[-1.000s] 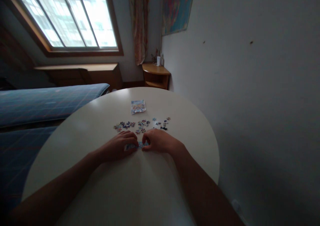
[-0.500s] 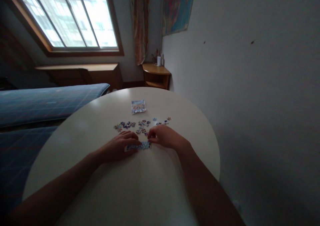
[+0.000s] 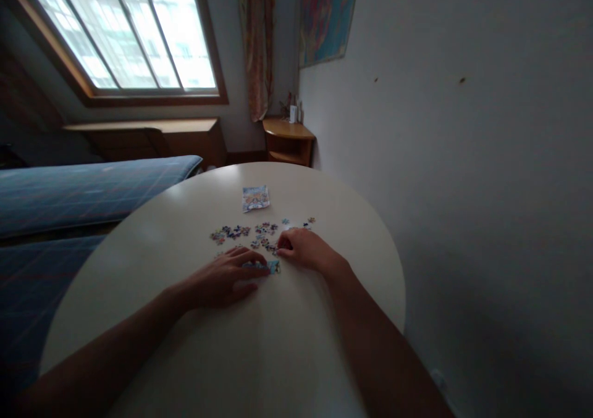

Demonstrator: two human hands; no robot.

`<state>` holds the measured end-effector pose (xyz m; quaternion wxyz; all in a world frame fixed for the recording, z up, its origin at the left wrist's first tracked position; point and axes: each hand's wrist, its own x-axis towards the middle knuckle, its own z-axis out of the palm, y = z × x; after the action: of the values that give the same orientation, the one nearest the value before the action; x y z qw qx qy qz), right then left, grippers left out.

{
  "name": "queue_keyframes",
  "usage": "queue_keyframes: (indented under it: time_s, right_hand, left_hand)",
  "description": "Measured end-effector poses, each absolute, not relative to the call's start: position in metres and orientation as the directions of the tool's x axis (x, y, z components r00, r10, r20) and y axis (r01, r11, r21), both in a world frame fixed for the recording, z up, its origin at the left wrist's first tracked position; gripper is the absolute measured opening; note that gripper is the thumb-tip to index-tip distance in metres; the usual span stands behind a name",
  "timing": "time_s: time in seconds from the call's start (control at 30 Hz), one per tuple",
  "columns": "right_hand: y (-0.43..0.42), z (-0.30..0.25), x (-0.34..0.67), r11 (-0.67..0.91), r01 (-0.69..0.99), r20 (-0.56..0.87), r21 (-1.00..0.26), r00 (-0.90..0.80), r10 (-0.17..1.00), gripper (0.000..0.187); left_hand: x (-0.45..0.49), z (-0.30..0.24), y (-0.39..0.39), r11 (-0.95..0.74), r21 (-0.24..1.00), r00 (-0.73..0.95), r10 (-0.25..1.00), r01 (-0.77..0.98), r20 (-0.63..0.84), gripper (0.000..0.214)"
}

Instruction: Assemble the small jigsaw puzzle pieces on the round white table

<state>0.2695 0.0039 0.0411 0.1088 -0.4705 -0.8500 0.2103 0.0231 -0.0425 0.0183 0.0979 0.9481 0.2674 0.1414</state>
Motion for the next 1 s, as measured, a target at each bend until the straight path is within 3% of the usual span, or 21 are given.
queue_keyframes:
  time_s: [0.5, 0.83, 1.0]
  right_hand:
    - [0.008, 0.043, 0.275, 0.493, 0.739, 0.06, -0.459, -0.528, 0.847, 0.015]
    - [0.004, 0.046, 0.276, 0.465, 0.74, 0.013, -0.487, -0.526, 0.851, 0.012]
    - [0.004, 0.049, 0.276, 0.455, 0.762, 0.004, -0.462, -0.511, 0.859, 0.02]
  left_hand:
    - [0.014, 0.014, -0.035, -0.802, 0.253, 0.769, 0.593, 0.541, 0.237, 0.035]
    - [0.009, 0.015, -0.031, -0.781, 0.256, 0.743, 0.622, 0.569, 0.246, 0.025]
    - [-0.004, 0.019, -0.025, -0.764, 0.305, 0.706, 0.644, 0.569, 0.295, 0.023]
